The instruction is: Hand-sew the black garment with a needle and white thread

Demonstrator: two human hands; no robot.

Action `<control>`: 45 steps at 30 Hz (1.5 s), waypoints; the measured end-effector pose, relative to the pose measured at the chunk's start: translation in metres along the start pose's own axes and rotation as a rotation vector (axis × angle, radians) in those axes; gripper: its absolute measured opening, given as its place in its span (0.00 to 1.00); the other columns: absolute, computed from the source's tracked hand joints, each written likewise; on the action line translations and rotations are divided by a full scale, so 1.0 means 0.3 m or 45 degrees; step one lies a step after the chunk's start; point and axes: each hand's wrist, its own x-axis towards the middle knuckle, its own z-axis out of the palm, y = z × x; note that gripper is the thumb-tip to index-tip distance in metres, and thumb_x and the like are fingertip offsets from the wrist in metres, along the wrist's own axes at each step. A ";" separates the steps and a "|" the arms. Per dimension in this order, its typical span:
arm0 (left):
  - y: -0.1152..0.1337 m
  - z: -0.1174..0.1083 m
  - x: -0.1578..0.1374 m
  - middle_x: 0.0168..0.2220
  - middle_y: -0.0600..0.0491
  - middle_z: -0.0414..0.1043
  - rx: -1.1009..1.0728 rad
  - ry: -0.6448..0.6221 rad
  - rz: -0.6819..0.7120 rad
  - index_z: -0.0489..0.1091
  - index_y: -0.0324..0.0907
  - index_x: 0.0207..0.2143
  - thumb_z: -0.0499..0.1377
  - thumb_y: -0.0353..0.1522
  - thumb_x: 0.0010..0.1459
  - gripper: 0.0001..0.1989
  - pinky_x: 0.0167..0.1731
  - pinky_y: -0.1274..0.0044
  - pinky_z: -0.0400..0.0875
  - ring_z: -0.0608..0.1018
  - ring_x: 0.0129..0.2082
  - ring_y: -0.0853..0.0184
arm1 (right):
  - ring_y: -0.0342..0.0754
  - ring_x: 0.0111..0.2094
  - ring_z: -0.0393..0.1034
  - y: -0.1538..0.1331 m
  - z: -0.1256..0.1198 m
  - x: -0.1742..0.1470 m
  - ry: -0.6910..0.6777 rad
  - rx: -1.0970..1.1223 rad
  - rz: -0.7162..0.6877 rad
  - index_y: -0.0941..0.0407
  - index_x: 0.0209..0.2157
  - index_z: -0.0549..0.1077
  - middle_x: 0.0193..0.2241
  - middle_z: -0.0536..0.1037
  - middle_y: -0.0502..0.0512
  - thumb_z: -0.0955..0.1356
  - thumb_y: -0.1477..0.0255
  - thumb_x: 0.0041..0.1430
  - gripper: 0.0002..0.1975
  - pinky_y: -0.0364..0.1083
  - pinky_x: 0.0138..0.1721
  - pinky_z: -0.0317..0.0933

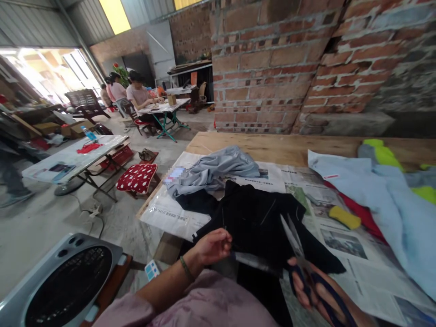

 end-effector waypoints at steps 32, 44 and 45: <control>0.062 -0.090 -0.142 0.27 0.54 0.69 0.035 0.214 0.269 0.67 0.35 0.26 0.63 0.29 0.46 0.08 0.15 0.85 0.57 0.68 0.19 0.77 | 0.38 0.16 0.63 -0.141 0.333 0.357 -0.400 0.463 0.483 0.57 0.39 0.65 0.20 0.66 0.45 0.64 0.59 0.55 0.17 0.39 0.15 0.59; 0.052 -0.092 -0.155 0.27 0.54 0.68 0.018 0.238 0.237 0.67 0.35 0.26 0.63 0.29 0.46 0.07 0.15 0.85 0.56 0.68 0.19 0.78 | 0.35 0.12 0.58 -0.141 0.395 0.421 -0.319 0.272 0.404 0.56 0.36 0.65 0.18 0.64 0.43 0.65 0.60 0.54 0.15 0.36 0.09 0.55; 0.051 -0.091 -0.156 0.27 0.54 0.68 0.022 0.239 0.237 0.67 0.35 0.26 0.63 0.29 0.46 0.07 0.15 0.85 0.56 0.68 0.19 0.78 | 0.35 0.12 0.57 -0.139 0.401 0.422 -0.301 0.236 0.386 0.57 0.35 0.65 0.17 0.64 0.43 0.65 0.60 0.53 0.15 0.36 0.09 0.54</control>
